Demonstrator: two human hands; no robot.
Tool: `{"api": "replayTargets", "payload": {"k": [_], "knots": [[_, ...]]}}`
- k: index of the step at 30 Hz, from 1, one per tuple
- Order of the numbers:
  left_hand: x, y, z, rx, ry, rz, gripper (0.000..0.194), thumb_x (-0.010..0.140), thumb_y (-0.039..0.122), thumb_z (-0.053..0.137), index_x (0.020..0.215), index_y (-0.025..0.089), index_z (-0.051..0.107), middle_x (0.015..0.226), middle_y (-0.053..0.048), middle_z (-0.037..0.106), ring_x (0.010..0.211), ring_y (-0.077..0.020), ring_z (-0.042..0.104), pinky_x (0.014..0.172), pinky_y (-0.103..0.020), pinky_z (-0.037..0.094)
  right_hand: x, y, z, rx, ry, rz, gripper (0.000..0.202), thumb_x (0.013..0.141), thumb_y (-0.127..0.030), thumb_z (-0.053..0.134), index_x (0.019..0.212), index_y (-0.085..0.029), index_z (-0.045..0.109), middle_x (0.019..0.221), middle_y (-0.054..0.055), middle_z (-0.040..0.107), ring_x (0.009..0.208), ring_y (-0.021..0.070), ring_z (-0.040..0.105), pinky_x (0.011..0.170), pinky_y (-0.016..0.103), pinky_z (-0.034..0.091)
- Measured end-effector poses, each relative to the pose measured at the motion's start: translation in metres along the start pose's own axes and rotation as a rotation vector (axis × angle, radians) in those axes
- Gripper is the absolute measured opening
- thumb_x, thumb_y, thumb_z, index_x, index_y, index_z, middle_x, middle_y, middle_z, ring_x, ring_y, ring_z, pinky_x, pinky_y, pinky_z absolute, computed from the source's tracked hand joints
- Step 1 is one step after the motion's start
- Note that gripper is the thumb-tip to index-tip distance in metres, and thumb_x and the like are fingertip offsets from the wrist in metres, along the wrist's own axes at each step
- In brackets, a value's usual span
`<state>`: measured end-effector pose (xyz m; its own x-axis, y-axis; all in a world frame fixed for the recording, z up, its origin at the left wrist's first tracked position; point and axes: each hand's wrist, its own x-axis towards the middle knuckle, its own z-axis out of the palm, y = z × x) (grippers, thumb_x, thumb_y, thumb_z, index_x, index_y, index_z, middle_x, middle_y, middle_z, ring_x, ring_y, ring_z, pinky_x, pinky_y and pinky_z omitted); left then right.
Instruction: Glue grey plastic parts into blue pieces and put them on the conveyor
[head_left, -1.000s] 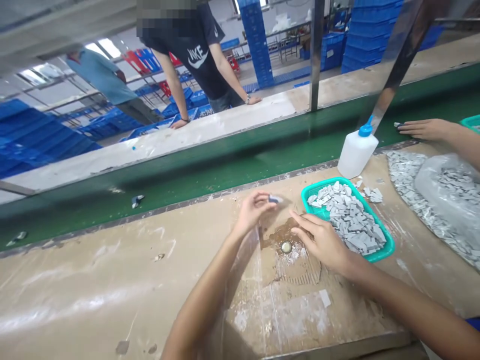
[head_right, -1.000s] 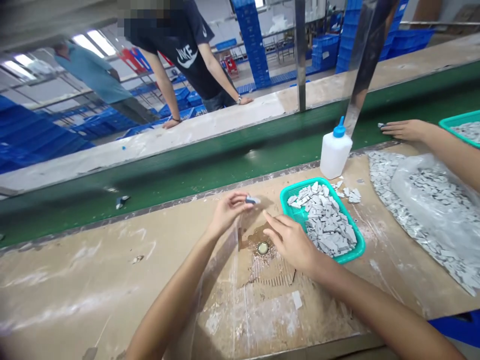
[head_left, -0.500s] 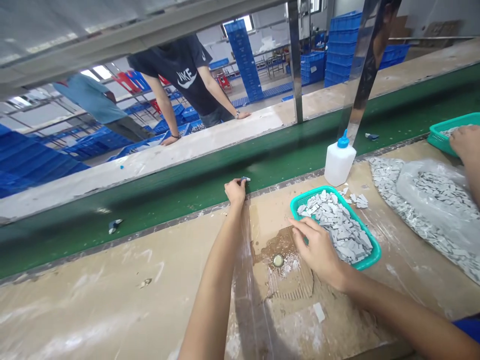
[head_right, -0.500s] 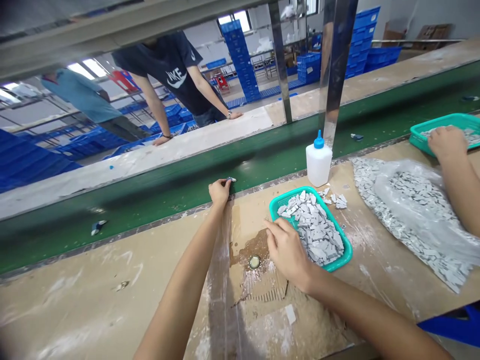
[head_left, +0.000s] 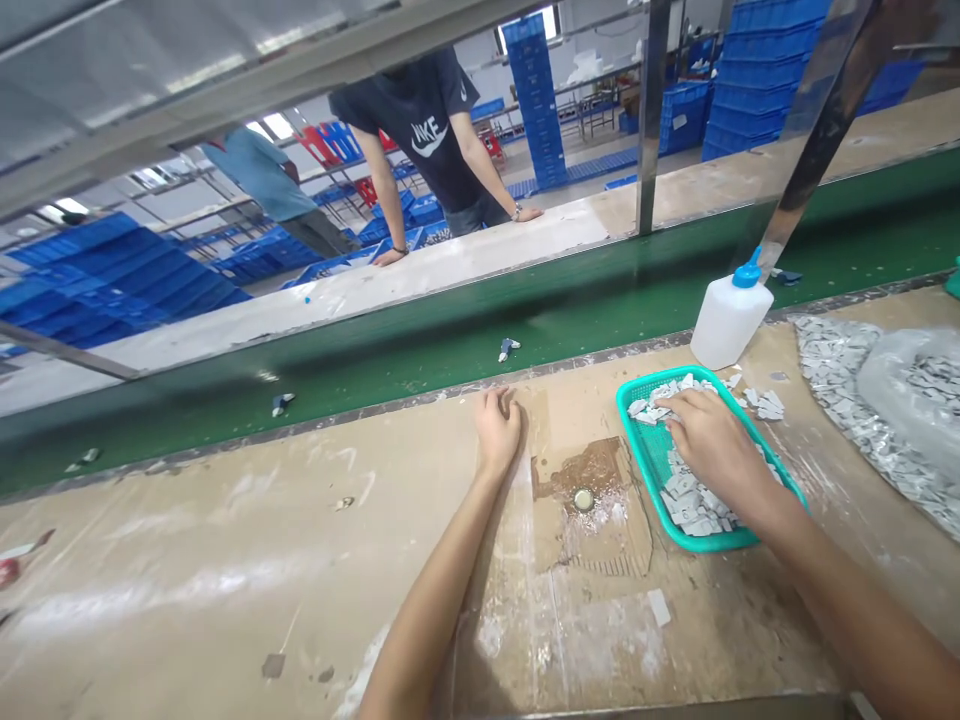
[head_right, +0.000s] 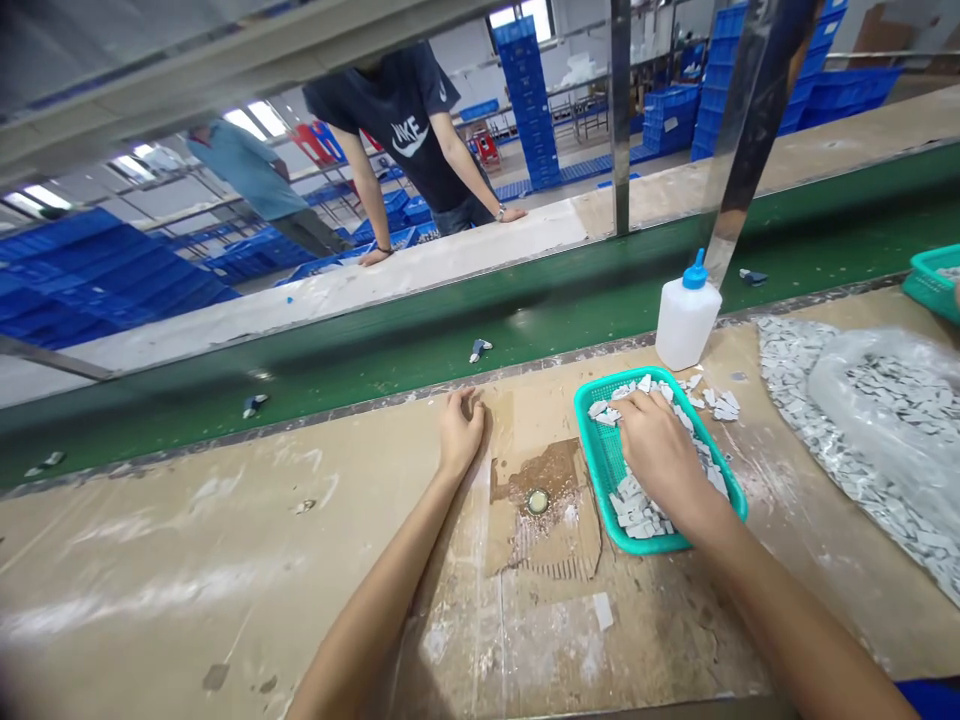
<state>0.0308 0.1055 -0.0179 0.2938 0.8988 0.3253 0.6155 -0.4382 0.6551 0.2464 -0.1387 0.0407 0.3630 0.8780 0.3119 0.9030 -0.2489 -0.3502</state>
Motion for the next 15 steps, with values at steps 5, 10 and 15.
{"api": "replayTargets", "payload": {"k": [5,10,15], "knots": [[-0.002,-0.008,-0.002,-0.081,0.090,-0.073,0.027,0.083,0.014,0.050,0.105,0.016,0.065,0.113,-0.013,0.070,0.112,-0.0241,0.064,0.105,-0.040,0.048,0.012,-0.002,0.012,-0.116,-0.191,-0.012,0.020,0.085,-0.010,0.058,0.099,-0.014,0.071,0.099,0.015,0.067,0.096,0.0305,0.060,0.083,0.040,0.046],[0.001,-0.010,-0.003,-0.154,0.082,-0.098,0.026,0.082,0.014,0.052,0.103,0.016,0.067,0.112,-0.011,0.071,0.110,-0.0228,0.065,0.104,-0.038,0.050,0.029,-0.005,0.025,-0.156,-0.254,0.037,0.013,0.078,-0.007,0.064,0.087,-0.016,0.070,0.088,0.014,0.064,0.091,0.0304,0.060,0.071,0.036,0.044],[0.000,-0.009,-0.003,-0.188,0.072,-0.102,0.025,0.081,0.014,0.052,0.101,0.015,0.068,0.110,-0.012,0.070,0.109,-0.0232,0.065,0.104,-0.039,0.049,0.032,0.000,0.029,-0.101,-0.221,0.063,0.013,0.080,-0.008,0.061,0.082,-0.015,0.072,0.086,0.013,0.067,0.090,0.0275,0.063,0.072,0.034,0.047]]}}
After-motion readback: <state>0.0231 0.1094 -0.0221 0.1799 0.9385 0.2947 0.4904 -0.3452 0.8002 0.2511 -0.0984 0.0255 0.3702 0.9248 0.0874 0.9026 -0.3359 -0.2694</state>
